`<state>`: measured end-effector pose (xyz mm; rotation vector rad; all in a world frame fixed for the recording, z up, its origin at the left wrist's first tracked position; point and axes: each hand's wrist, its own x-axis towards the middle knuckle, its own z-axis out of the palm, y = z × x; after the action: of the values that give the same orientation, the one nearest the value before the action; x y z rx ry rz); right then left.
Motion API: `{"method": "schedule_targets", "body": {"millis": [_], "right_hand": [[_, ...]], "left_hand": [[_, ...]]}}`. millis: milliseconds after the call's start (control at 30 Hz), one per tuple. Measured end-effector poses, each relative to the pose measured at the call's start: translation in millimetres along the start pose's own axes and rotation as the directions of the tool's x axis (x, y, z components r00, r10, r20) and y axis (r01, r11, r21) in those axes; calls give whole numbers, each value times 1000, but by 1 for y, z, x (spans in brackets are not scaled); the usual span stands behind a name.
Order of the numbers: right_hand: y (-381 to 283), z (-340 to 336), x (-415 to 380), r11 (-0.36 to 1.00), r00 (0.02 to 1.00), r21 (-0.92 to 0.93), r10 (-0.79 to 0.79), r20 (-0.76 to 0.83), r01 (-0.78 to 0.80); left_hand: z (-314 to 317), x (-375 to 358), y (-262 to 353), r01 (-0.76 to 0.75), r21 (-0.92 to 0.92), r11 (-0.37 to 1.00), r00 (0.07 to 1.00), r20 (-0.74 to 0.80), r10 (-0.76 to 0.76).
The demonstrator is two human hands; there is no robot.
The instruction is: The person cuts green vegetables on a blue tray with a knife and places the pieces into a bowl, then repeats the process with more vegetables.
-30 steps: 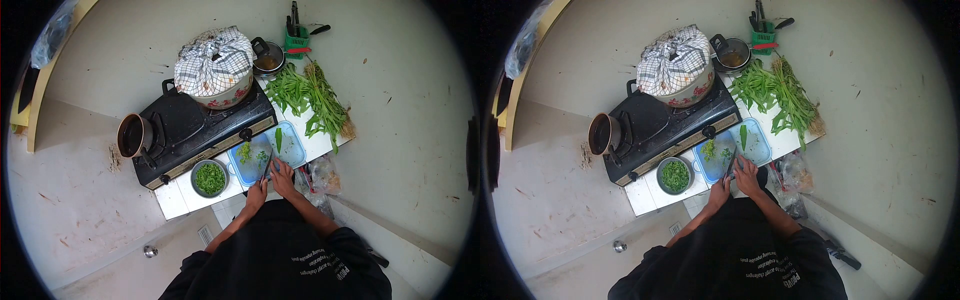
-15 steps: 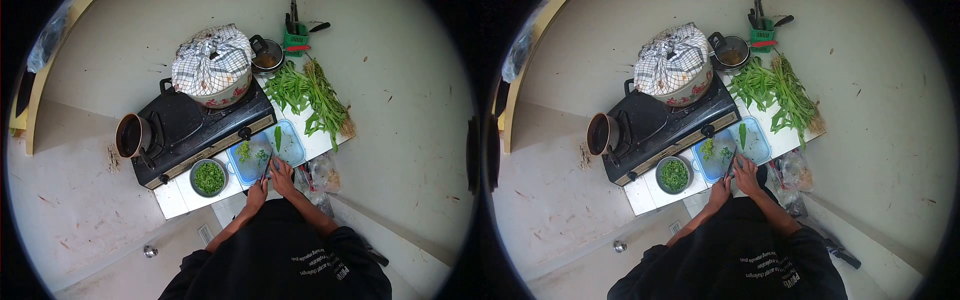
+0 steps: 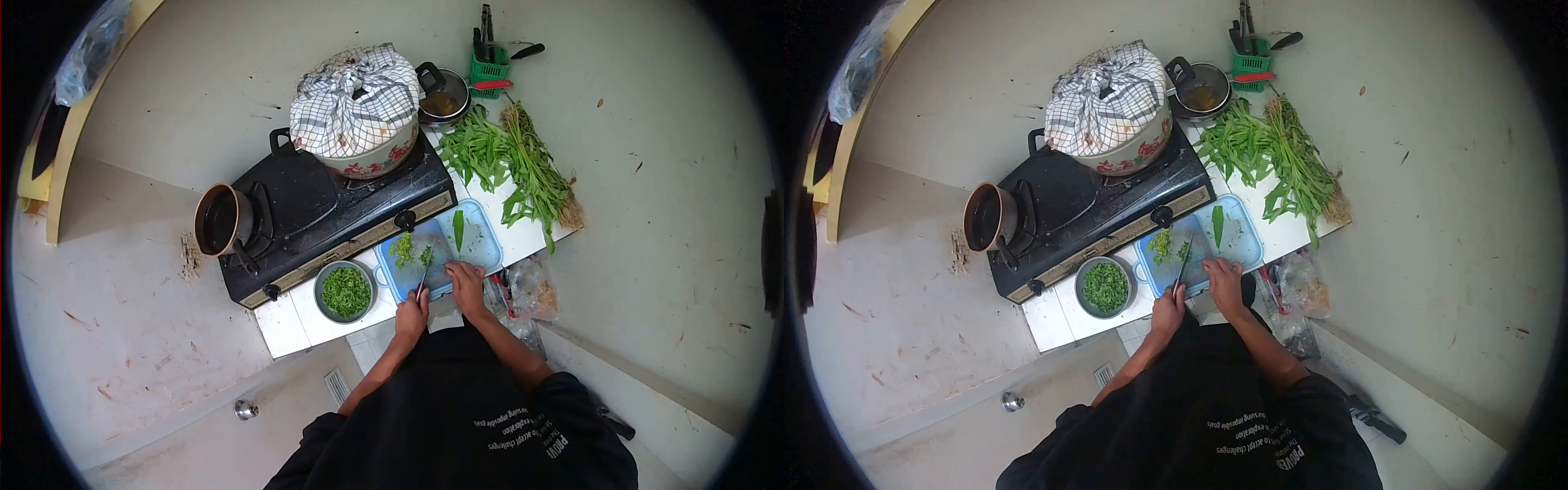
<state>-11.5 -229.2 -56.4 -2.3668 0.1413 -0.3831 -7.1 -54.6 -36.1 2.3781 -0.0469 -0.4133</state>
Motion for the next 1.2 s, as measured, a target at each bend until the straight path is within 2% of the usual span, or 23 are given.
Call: {"method": "schedule_targets", "body": {"millis": [67,200,367,400,500,600,700,767,833,967,1067,1167,1200], "right_hand": [[0,-1,6,997,999,66,38,-3,-38],[-5,-3,22,998,999,46,-41,-24,42],[19,-9,49,993,993,29,-112,-41,113],[31,-9,58,998,996,0,-66,63,66],[31,-22,96,979,988,-171,-87,126,108],[52,-16,125,915,947,-303,-190,260,267],[59,-16,140,805,890,-451,-197,411,386],[57,-17,142,751,886,-507,-226,406,424],[54,-19,141,714,894,-566,-198,402,412],[53,-28,142,807,923,-496,-147,355,320],[55,-43,137,871,950,-412,-171,261,269],[62,-52,122,987,955,-159,34,296,14],[62,-53,120,989,931,-14,144,335,-148]], "left_hand": [[-2,-3,3,-10,0,1000,1000,20,10],[6,1,1,-27,-7,1000,998,63,27],[6,8,-3,-46,-6,999,995,88,47],[4,10,-3,-24,25,999,996,83,22],[-3,12,-1,38,66,997,998,40,-40],[-16,15,-2,77,60,995,997,-20,-76],[-22,16,-3,110,61,992,992,-65,-106],[-19,18,-11,99,52,994,992,-80,-95],[-24,14,-6,87,38,995,996,-13,-87],[-22,-3,-1,-9,28,1000,996,92,6],[-21,-7,-7,28,111,993,994,102,-39],[-27,-5,-15,61,110,992,998,7,-62],[-30,-3,-19,68,99,993,997,-36,-65]]}}
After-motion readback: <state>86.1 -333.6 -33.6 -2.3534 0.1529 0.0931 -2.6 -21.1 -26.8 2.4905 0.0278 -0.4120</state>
